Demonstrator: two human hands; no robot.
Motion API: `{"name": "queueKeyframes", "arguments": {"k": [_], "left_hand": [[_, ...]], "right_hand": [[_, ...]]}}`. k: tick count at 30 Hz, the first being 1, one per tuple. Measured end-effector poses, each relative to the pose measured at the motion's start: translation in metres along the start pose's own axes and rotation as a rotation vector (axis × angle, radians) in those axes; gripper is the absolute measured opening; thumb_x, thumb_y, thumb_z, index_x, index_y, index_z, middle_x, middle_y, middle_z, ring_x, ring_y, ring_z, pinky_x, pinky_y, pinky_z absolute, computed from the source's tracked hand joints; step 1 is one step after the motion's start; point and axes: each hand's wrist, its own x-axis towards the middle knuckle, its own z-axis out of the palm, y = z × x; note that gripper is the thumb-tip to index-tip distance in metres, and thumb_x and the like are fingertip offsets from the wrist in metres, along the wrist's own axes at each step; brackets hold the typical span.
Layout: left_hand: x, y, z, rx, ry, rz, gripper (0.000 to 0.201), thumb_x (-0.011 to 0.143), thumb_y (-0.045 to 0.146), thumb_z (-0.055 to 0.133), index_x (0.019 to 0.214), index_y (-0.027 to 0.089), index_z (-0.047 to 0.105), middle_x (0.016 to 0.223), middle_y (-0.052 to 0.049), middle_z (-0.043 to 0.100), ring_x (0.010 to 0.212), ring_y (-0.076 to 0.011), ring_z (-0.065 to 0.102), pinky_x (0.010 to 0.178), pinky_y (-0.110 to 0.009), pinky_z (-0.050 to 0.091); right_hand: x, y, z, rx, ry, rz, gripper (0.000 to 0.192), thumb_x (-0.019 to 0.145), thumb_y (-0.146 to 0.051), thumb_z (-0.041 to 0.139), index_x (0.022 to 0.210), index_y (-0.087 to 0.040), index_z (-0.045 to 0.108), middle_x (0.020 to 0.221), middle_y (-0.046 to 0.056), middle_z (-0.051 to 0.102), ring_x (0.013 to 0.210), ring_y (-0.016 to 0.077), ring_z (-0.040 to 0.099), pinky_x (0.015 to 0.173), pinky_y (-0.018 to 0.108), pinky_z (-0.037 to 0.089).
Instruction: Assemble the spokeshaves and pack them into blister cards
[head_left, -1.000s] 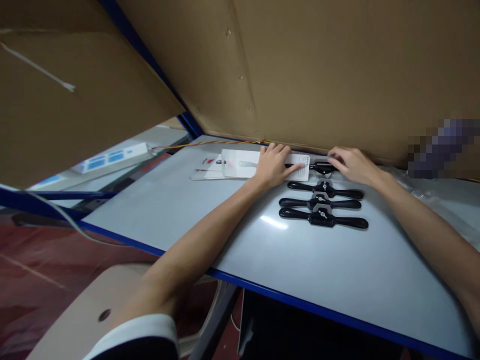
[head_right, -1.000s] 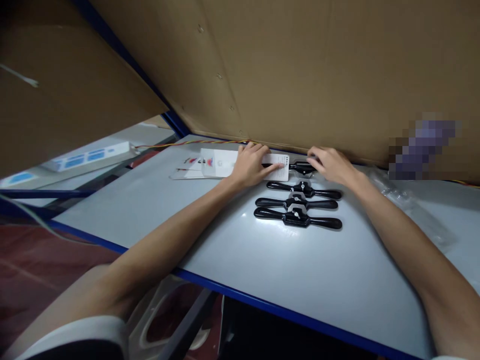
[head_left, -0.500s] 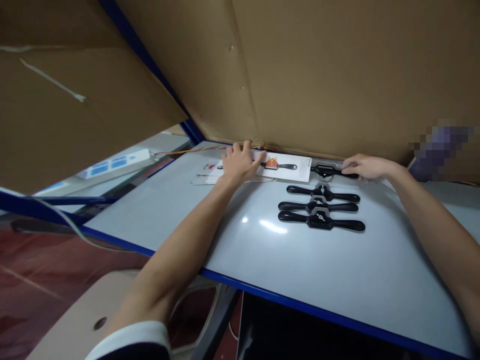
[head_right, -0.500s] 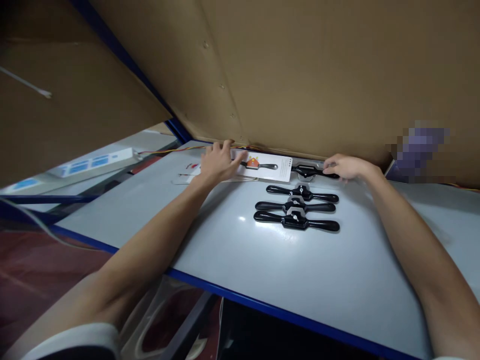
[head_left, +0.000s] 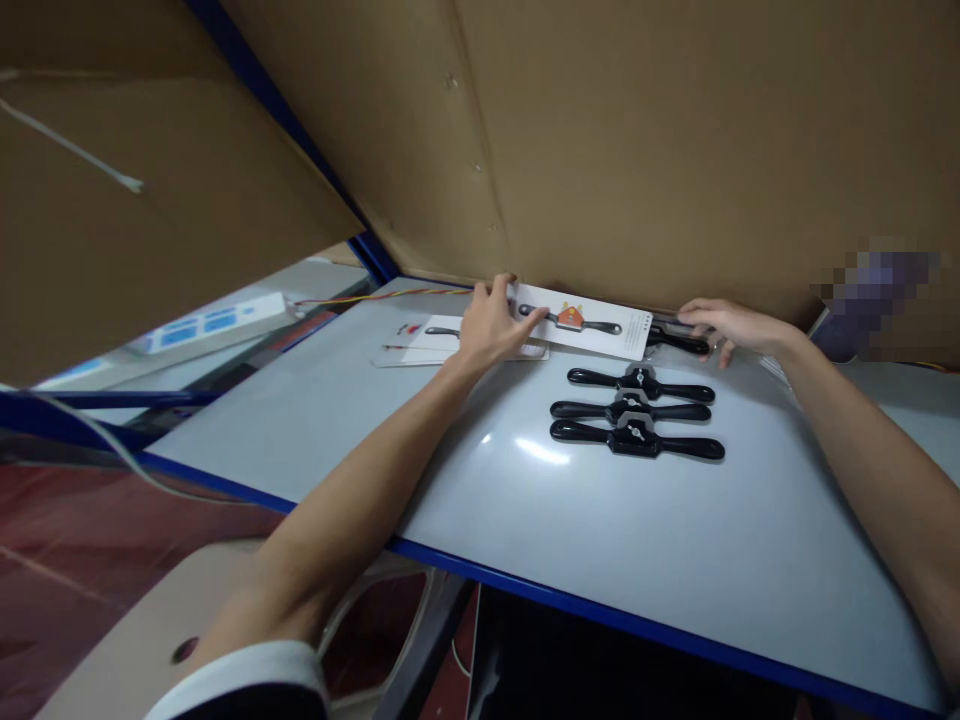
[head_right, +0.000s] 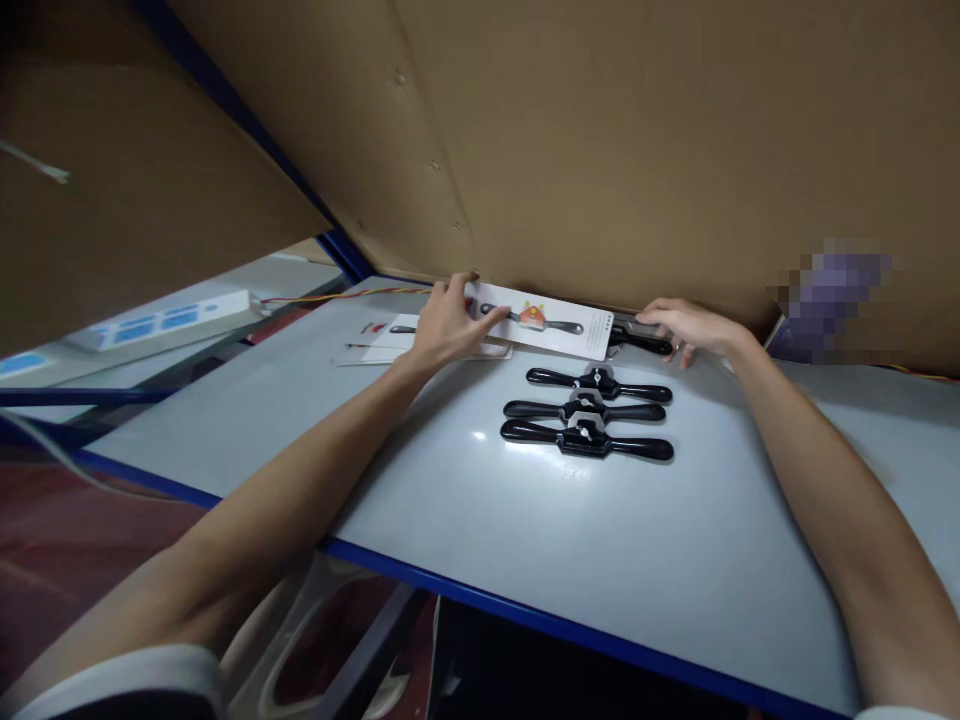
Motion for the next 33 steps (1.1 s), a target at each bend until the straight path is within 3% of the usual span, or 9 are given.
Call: {"name": "queueKeyframes", "arguments": {"k": [3,8,12,15,20,25,30,33], "left_hand": [[-0.010,0.012,0.008,0.015,-0.023,0.068,0.082,0.093,0.064,0.060,0.160,0.020,0.043,0.142,-0.023,0.059,0.130,-0.0410,0.061,0.109,-0.052,0.050],[-0.026,0.032,0.017,0.012,-0.049,0.092,0.083,0.096,0.066,0.060,0.163,0.022,0.039,0.141,-0.025,0.058,0.125,-0.0430,0.063,0.103,-0.054,0.052],[-0.037,0.045,0.016,0.003,-0.100,0.130,0.086,0.096,0.063,0.060,0.166,0.020,0.033,0.140,-0.025,0.056,0.125,-0.0433,0.062,0.104,-0.055,0.052],[-0.037,0.047,0.014,0.020,-0.123,0.161,0.085,0.100,0.061,0.055,0.168,0.017,0.029,0.144,-0.027,0.054,0.129,-0.0423,0.059,0.107,-0.053,0.050],[-0.023,0.031,0.012,0.069,-0.044,0.202,0.074,0.105,0.059,0.041,0.166,0.018,0.033,0.146,-0.023,0.059,0.135,-0.0399,0.054,0.113,-0.053,0.044],[-0.008,0.007,0.004,0.173,-0.003,0.099,0.068,0.104,0.056,0.034,0.159,0.018,0.047,0.146,-0.023,0.060,0.137,-0.0436,0.051,0.112,-0.057,0.042],[0.004,-0.014,0.001,0.241,-0.057,0.051,0.062,0.103,0.053,0.033,0.143,0.018,0.065,0.141,-0.024,0.063,0.135,-0.0446,0.052,0.110,-0.060,0.042],[0.007,-0.020,0.007,0.257,-0.107,0.080,0.060,0.101,0.052,0.035,0.137,0.017,0.070,0.136,-0.024,0.064,0.134,-0.0441,0.053,0.108,-0.060,0.043]], "right_hand": [[0.003,-0.002,0.004,-0.010,0.014,-0.012,0.053,0.102,-0.060,0.048,0.137,-0.023,0.063,0.130,0.020,0.072,0.077,0.0280,0.078,0.054,0.039,0.062],[0.006,-0.008,0.013,-0.049,-0.037,-0.124,0.046,0.095,-0.061,0.062,0.118,-0.023,0.074,0.108,0.013,0.078,0.077,0.0268,0.075,0.053,0.035,0.059],[0.005,-0.014,0.019,-0.129,-0.023,-0.125,0.038,0.093,-0.060,0.069,0.094,-0.022,0.076,0.089,0.010,0.076,0.071,0.0255,0.071,0.055,0.038,0.061],[0.006,-0.013,0.019,-0.136,-0.016,-0.151,0.034,0.094,-0.056,0.071,0.094,-0.023,0.077,0.087,0.009,0.075,0.069,0.0229,0.070,0.057,0.037,0.062],[0.013,0.005,0.014,0.011,-0.062,-0.210,0.033,0.093,-0.050,0.073,0.112,-0.024,0.080,0.097,0.009,0.079,0.074,0.0231,0.072,0.060,0.039,0.065],[0.015,0.016,0.004,0.021,-0.051,-0.248,0.038,0.094,-0.040,0.066,0.127,-0.026,0.078,0.107,0.009,0.078,0.078,0.0254,0.072,0.061,0.041,0.064],[0.008,0.008,-0.009,-0.404,0.193,-0.423,0.042,0.098,-0.032,0.057,0.136,-0.029,0.075,0.125,0.011,0.074,0.107,0.0320,0.071,0.094,0.049,0.060],[0.007,0.004,-0.006,-0.637,0.189,-0.485,0.048,0.094,-0.028,0.063,0.140,-0.029,0.074,0.126,0.013,0.072,0.117,0.0341,0.067,0.105,0.051,0.053]]}}
